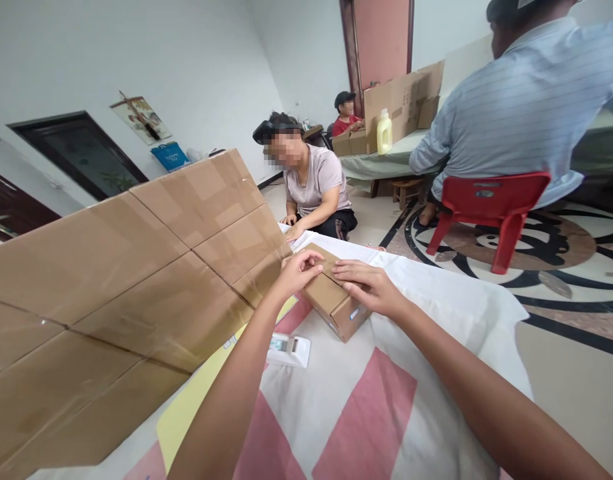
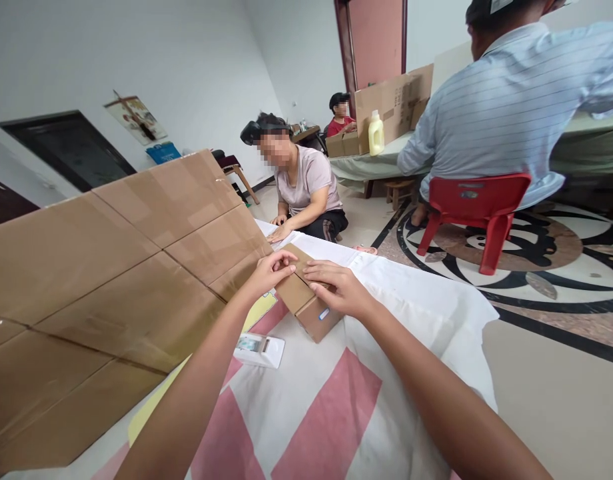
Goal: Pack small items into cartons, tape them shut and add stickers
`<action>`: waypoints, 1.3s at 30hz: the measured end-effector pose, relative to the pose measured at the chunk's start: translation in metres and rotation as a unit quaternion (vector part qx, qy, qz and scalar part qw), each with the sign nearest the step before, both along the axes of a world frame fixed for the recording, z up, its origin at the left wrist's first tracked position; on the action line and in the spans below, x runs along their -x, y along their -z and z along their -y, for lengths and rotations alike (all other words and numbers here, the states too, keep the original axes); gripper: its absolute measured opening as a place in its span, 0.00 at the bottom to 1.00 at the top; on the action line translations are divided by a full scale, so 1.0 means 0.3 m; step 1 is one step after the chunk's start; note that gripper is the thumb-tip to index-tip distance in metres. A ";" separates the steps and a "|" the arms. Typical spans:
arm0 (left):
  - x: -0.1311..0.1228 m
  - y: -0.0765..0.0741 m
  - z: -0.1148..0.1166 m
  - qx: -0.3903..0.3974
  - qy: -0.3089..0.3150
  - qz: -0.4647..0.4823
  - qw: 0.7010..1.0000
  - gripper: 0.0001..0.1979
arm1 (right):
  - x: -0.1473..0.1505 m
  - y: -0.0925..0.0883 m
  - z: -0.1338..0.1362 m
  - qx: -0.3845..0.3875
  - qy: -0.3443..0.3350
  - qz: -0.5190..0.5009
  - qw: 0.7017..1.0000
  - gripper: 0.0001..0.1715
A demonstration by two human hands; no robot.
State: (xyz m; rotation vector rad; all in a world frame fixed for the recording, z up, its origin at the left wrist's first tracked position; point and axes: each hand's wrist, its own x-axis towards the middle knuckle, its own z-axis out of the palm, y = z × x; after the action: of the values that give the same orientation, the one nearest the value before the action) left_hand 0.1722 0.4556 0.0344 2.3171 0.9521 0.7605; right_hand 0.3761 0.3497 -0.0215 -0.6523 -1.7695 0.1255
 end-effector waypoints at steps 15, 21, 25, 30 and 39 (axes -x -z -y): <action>-0.021 0.040 -0.029 0.026 -0.009 0.010 1.000 0.12 | 0.014 0.007 -0.004 -0.001 0.024 -0.019 1.000 0.15; -0.016 0.061 -0.034 0.038 0.000 0.026 0.999 0.14 | 0.009 0.010 0.006 -0.002 0.058 -0.008 0.998 0.17; -0.012 0.062 -0.034 0.032 -0.006 0.051 0.998 0.15 | 0.031 0.007 0.039 -0.078 0.133 0.058 0.986 0.28; -0.003 0.063 0.016 -0.008 -0.065 0.114 0.991 0.13 | 0.115 0.006 0.080 -0.096 0.212 0.179 0.956 0.30; 0.462 0.085 0.526 -0.049 -0.194 0.132 0.971 0.07 | 0.086 0.032 -0.031 -0.040 0.248 0.168 0.953 0.21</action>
State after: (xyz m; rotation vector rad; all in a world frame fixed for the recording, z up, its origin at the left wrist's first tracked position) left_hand 0.0335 0.2979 0.0088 2.0617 1.2820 1.2641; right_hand 0.3502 0.3590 -0.0310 -1.0851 -1.8612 -0.4223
